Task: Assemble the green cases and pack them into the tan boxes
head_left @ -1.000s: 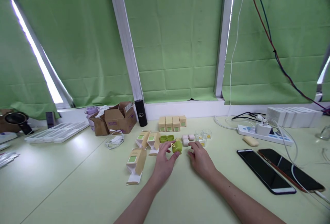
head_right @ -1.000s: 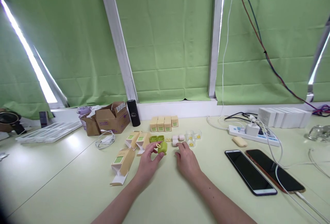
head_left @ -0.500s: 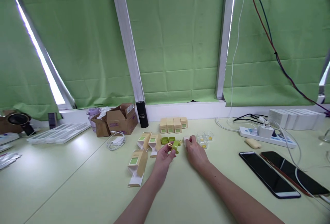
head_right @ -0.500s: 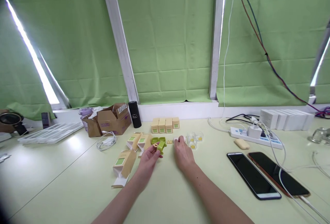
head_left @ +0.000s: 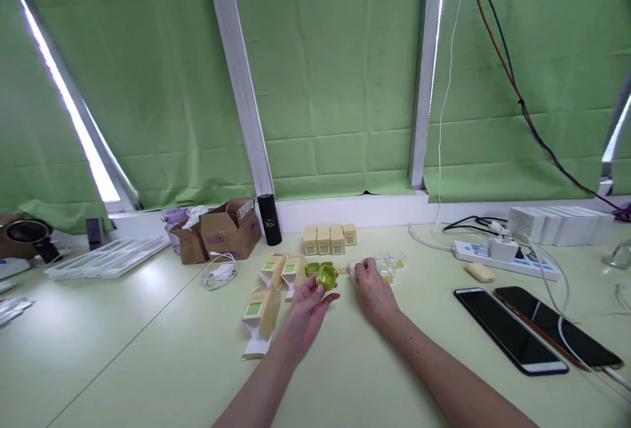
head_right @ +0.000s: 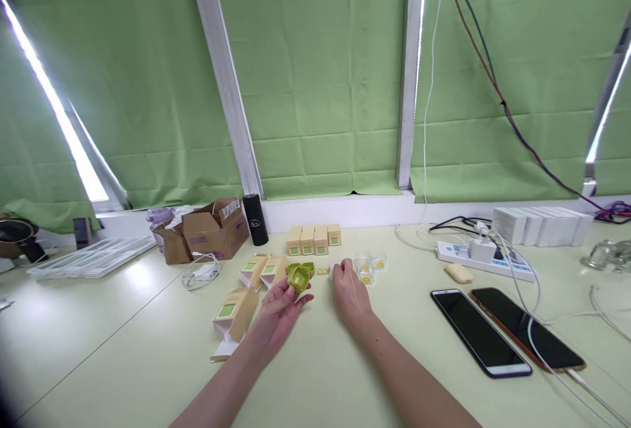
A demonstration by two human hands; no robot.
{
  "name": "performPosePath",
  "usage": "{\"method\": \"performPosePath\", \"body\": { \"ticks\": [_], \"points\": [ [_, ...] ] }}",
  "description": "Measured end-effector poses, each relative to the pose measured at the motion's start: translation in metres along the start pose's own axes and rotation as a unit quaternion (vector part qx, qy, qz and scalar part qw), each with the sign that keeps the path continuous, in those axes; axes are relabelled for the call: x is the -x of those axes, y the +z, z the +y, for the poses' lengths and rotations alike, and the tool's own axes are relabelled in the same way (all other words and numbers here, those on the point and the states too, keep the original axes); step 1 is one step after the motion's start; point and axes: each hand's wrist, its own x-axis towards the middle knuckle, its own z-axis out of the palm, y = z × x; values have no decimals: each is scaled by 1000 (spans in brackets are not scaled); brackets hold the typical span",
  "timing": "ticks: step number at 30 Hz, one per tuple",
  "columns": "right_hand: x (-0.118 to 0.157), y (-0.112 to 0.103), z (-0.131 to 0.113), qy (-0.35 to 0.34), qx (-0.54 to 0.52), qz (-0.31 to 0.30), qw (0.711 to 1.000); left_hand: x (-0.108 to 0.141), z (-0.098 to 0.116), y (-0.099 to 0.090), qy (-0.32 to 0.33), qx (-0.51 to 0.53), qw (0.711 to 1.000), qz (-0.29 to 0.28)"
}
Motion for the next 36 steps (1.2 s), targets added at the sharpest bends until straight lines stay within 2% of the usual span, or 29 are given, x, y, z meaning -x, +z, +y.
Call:
{"method": "performPosePath", "body": {
  "ticks": [3, 5, 7, 9, 11, 13, 14, 16, 17, 18, 22, 25, 28, 36],
  "points": [
    [7, -2, 0, 11, -81, 43, 996, 1, 1, 1, 0, 0, 1000, 0],
    [10, -4, -1, 46, -237, 73, 968, 2, 1, 2, 2, -4, 1000, -2],
    [12, -5, -2, 93, -411, 81, 903, 2, 1, 3, 5, -10, 1000, 0],
    [15, -6, -3, 132, -520, 64, 842, 2, 1, 3, 8, -12, 1000, 8],
    [17, -8, -4, 152, -555, 41, 817, 1, 1, 2, 14, -15, 1000, 18],
    [21, -13, -6, 170, -607, 22, 776, 1, 0, 2, 21, -22, 999, 26],
    [22, -16, -7, 178, -638, 11, 749, 1, 0, 2, 26, -25, 999, 28],
    [26, -23, -9, 200, -724, -27, 660, 1, -1, 2, 30, -31, 999, 28],
    [27, -28, -10, 199, -751, -45, 628, 1, -1, 2, 31, -32, 999, 26],
    [29, -32, -12, 191, -767, -61, 609, 1, -1, 2, 31, -32, 999, 26],
    [32, -46, -16, 146, -777, -106, 603, 2, 0, 3, 28, -39, 998, 27],
    [34, -49, -18, 132, -783, -121, 595, 3, 0, 4, 26, -42, 999, 24],
    [36, -47, -19, 132, -785, -110, 595, 4, 0, 5, 26, -47, 998, 21],
    [35, -46, -24, 105, -776, -88, 616, 4, -1, 6, 28, -71, 997, 14]
  ]
}}
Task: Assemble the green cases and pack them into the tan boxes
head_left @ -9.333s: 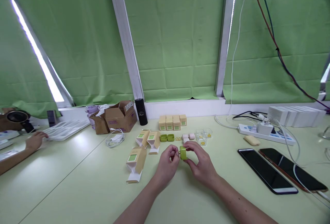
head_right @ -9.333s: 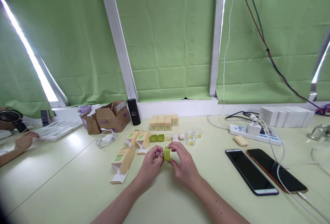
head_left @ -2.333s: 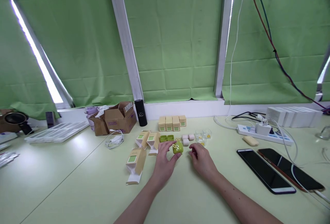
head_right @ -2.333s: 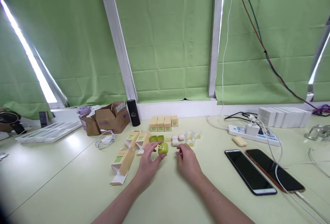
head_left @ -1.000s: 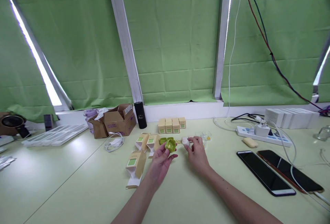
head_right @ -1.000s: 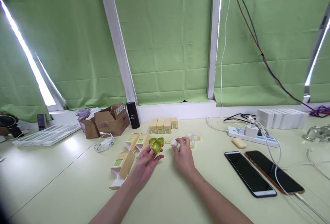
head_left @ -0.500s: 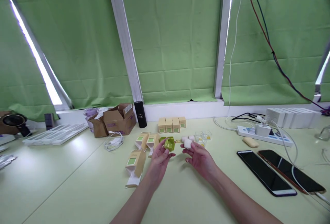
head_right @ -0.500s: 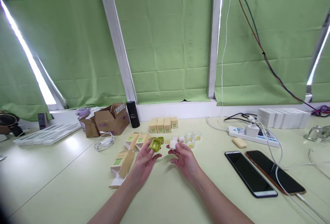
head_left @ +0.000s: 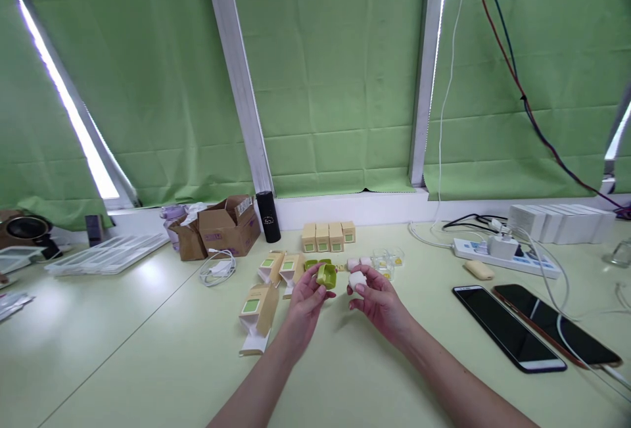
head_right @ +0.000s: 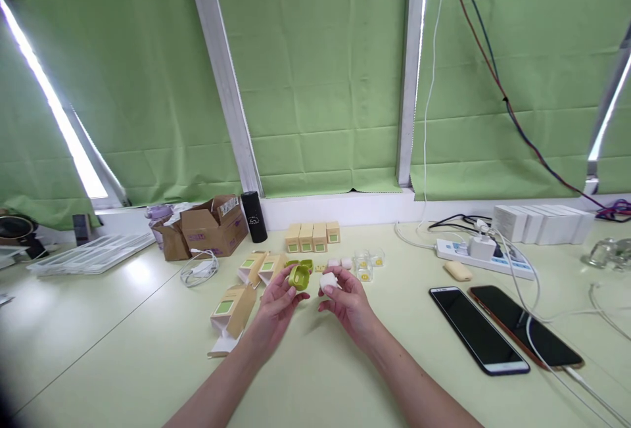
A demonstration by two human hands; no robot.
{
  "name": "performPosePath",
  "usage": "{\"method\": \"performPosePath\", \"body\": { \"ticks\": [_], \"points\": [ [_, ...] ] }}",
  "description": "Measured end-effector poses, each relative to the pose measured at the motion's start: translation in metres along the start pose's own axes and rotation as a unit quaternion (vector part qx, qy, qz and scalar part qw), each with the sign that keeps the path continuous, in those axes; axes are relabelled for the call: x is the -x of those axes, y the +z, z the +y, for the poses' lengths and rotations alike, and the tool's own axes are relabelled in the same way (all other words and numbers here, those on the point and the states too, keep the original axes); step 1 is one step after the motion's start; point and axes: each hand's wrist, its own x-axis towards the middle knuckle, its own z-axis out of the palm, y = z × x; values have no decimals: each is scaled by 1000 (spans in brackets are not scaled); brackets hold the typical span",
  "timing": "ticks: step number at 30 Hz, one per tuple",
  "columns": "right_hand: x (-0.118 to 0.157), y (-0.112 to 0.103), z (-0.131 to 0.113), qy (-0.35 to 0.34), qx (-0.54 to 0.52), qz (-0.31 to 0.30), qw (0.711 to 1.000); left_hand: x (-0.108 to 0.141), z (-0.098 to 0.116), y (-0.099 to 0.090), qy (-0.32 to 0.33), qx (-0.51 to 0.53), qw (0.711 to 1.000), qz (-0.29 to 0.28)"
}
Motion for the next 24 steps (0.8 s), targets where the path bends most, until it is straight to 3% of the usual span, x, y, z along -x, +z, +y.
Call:
{"method": "performPosePath", "body": {
  "ticks": [11, 17, 24],
  "points": [
    [-10, -1, 5, 5, 71, 89, 993, -8, -13, -8, 24, -73, 997, -7],
    [-8, -2, 1, 5, 41, 39, 998, -8, -14, -7, 42, -117, 992, -1],
    [-10, -6, 7, -35, 115, 71, 990, -6, -12, -1, 60, -169, 984, -13]
  ]
}}
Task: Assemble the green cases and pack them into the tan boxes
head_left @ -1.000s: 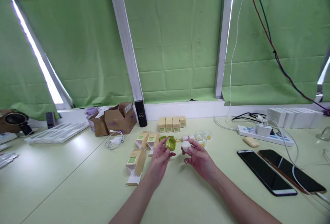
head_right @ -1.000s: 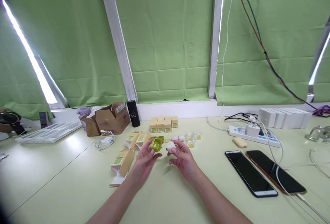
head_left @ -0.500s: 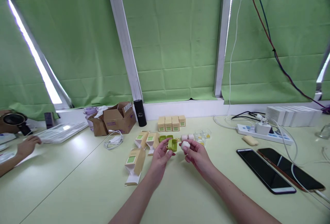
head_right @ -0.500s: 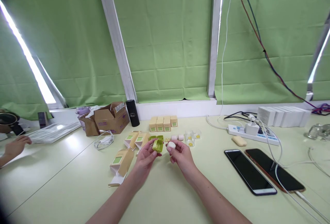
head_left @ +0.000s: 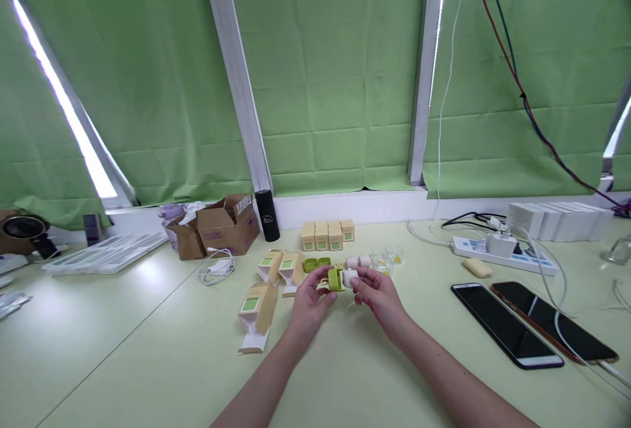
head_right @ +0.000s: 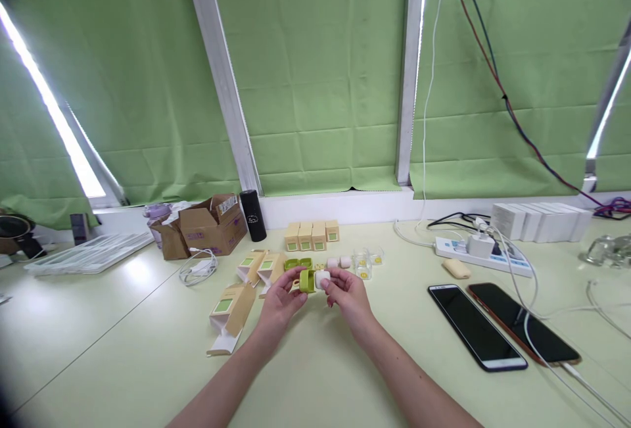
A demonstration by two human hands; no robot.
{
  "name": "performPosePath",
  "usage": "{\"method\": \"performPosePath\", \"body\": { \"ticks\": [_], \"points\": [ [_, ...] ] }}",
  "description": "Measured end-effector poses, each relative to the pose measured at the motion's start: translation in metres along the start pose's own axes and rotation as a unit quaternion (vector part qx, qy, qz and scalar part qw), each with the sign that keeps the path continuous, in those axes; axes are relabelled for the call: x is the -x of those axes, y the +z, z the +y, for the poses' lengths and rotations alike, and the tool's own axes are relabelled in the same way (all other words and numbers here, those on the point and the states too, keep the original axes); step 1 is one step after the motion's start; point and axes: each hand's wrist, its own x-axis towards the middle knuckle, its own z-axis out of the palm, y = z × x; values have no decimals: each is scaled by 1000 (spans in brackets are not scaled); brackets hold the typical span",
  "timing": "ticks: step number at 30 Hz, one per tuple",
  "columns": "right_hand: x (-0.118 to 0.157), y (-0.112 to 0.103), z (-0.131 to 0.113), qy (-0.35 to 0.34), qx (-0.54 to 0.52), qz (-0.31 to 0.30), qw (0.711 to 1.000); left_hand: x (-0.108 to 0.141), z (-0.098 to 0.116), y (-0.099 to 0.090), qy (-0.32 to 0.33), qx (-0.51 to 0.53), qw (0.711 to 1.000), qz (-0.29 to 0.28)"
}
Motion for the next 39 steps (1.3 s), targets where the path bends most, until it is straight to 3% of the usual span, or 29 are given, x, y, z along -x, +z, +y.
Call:
{"method": "performPosePath", "body": {
  "ticks": [15, 39],
  "points": [
    [2, -2, -2, -28, 103, -50, 993, 4, 9, 4, 6, -91, 996, 2],
    [12, 7, 6, -83, 212, 1, 974, 10, 13, 7, 31, -215, 976, 32]
  ]
}}
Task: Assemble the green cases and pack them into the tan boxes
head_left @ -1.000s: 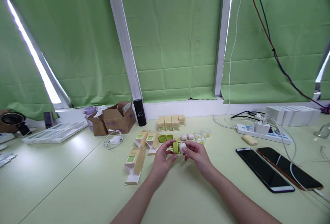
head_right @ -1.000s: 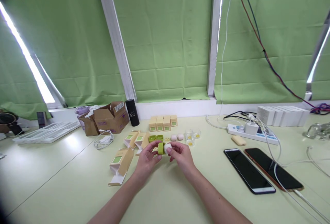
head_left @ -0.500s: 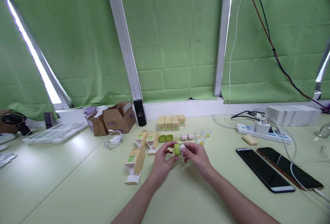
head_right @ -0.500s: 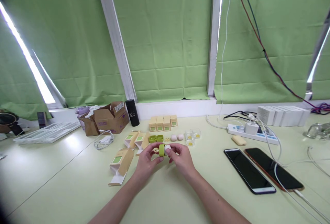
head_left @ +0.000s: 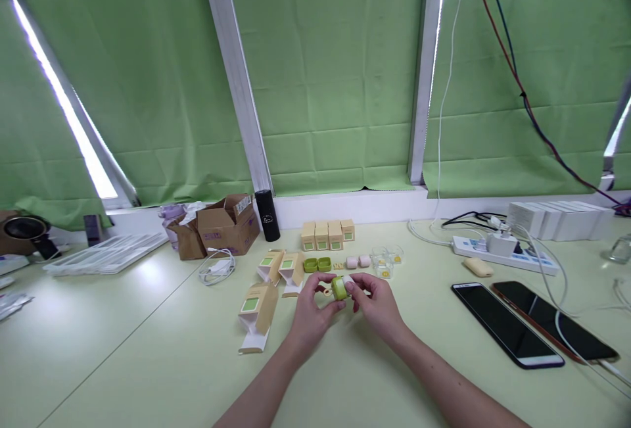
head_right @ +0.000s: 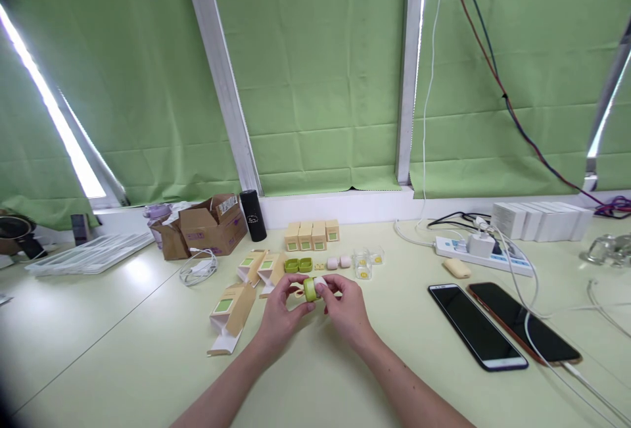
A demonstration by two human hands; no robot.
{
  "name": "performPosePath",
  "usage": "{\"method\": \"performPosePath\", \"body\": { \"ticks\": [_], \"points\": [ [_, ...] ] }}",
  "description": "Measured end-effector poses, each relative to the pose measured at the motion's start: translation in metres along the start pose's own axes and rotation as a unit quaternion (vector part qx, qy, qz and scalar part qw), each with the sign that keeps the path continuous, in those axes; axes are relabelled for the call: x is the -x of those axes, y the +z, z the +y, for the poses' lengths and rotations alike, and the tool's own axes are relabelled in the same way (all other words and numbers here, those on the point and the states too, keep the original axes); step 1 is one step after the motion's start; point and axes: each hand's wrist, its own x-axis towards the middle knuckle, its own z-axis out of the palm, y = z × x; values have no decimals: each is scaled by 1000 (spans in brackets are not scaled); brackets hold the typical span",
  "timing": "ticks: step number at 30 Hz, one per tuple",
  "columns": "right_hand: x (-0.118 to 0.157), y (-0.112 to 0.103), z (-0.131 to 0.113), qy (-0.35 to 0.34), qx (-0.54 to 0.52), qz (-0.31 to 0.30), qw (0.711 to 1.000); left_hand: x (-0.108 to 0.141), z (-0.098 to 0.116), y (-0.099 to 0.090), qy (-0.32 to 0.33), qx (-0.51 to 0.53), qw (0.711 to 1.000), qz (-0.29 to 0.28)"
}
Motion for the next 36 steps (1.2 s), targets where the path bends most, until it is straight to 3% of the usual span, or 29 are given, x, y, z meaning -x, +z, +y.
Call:
{"method": "performPosePath", "body": {
  "ticks": [36],
  "points": [
    [2, -1, -4, -10, -38, -14, 999, 1, 7, 1, 3, 39, 999, -15]
  ]
}}
